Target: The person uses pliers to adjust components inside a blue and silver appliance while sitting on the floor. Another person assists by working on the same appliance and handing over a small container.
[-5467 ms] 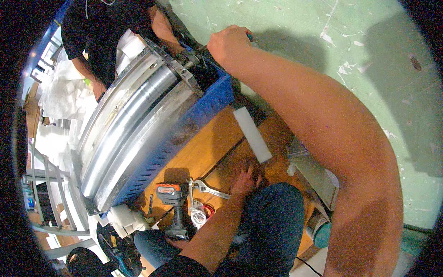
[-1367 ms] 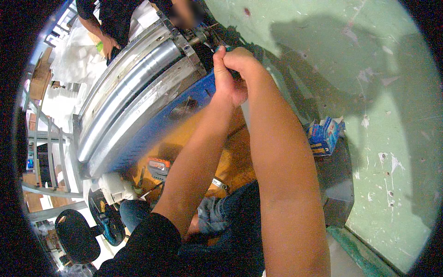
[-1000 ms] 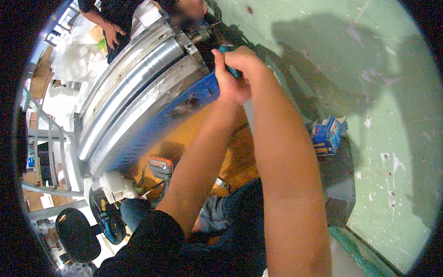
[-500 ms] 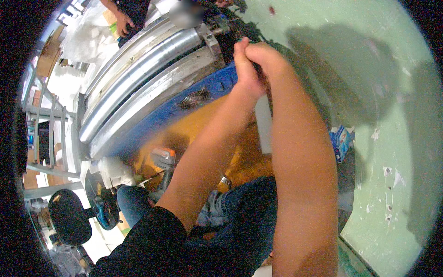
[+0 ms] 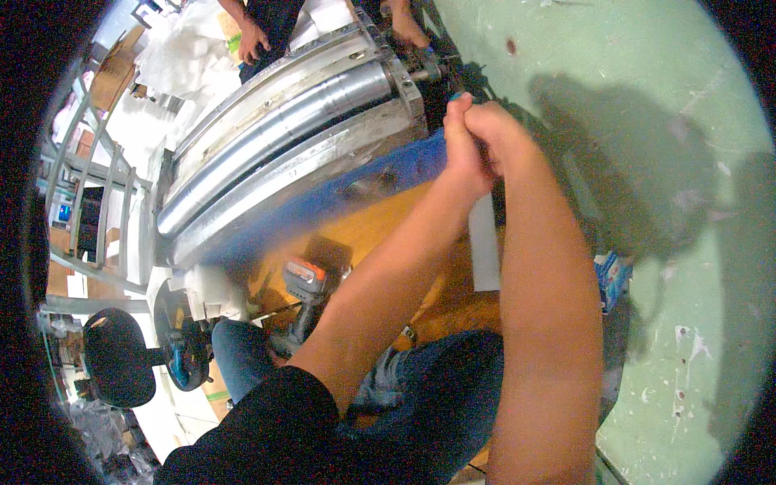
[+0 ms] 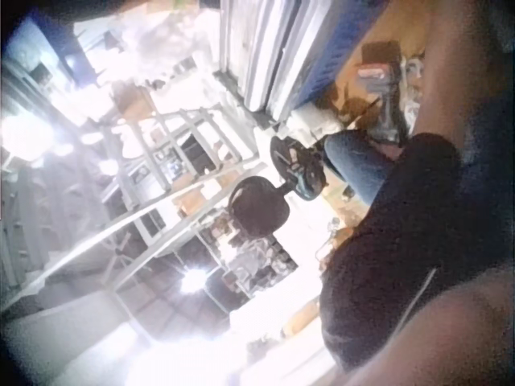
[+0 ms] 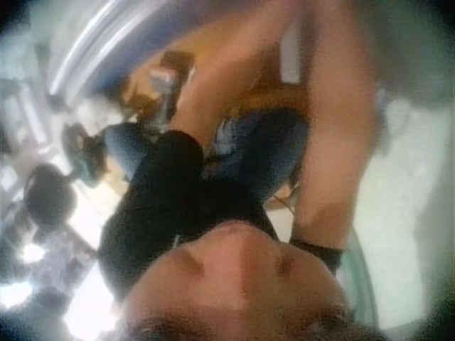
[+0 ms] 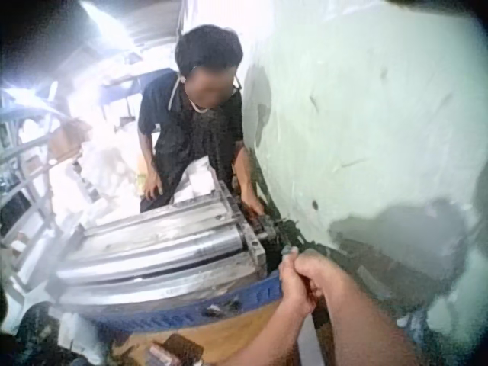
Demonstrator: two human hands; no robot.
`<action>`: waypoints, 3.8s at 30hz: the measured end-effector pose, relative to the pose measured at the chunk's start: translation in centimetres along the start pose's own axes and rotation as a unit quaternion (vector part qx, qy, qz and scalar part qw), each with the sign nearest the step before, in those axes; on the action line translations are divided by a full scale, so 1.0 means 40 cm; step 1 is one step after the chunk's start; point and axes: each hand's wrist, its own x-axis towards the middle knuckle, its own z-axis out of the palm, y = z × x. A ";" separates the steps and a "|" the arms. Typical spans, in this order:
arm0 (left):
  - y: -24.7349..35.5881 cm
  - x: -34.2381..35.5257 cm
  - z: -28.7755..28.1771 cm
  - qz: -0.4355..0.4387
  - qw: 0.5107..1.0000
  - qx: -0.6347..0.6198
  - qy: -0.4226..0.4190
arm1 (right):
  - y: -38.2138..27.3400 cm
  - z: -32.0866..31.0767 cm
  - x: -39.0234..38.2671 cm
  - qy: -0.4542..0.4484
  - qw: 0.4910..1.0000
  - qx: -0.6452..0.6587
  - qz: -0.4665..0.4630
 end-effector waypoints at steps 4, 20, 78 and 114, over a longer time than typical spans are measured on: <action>0.007 -0.036 0.021 0.007 0.999 0.031 0.043 | -0.021 0.041 -0.047 0.092 0.995 -0.032 0.032; -0.015 0.017 -0.006 -0.009 0.999 0.039 0.022 | 0.005 -0.051 0.013 -0.050 0.997 -0.047 0.027; 0.000 -0.003 -0.005 -0.021 0.999 0.032 0.004 | -0.004 0.015 -0.009 0.066 0.993 -0.093 0.033; -0.026 0.051 -0.035 -0.028 1.000 0.004 0.000 | 0.038 -0.009 0.057 0.071 0.995 -0.063 0.015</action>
